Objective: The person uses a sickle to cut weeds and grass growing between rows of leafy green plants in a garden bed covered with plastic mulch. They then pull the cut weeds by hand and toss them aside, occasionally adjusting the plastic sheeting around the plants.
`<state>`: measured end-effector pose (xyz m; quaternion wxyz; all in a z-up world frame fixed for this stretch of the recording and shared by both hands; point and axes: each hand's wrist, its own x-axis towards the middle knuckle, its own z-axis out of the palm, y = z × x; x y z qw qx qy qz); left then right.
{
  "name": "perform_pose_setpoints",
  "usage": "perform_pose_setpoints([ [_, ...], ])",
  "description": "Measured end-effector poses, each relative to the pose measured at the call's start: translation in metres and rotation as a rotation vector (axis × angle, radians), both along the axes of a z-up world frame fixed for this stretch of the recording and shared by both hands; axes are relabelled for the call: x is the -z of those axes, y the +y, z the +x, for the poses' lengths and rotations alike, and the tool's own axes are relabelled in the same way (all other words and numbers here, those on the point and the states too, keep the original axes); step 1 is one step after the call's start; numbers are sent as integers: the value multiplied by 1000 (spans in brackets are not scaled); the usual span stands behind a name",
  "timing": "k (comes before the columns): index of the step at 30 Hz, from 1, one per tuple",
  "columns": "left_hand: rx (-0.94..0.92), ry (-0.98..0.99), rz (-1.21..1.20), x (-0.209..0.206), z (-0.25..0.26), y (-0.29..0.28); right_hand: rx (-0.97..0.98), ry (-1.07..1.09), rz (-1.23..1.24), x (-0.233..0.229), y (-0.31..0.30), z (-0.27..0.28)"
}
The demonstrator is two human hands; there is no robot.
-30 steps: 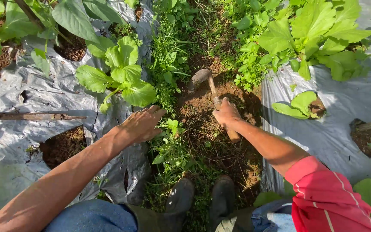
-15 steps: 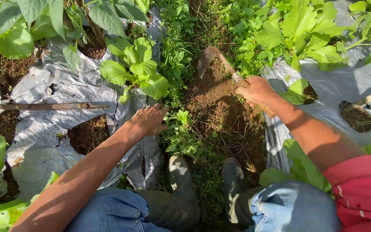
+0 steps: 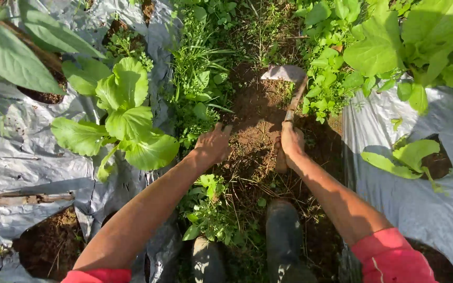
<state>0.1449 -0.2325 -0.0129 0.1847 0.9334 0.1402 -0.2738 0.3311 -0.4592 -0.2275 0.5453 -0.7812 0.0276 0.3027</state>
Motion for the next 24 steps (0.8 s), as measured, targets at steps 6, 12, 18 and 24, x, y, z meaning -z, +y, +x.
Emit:
perform_pose_setpoints([
  [6,-121,-18,-119,1,92,-13,64,-60,451,5,71,64],
  [12,-94,8,26,3,115,1,56,109,-106,-64,103,77],
  [18,-390,-188,-103,54,85,1,42,299,7,-104,80,106],
  [24,-639,-361,-283,97,50,0,-128,228,-33,-96,78,84],
])
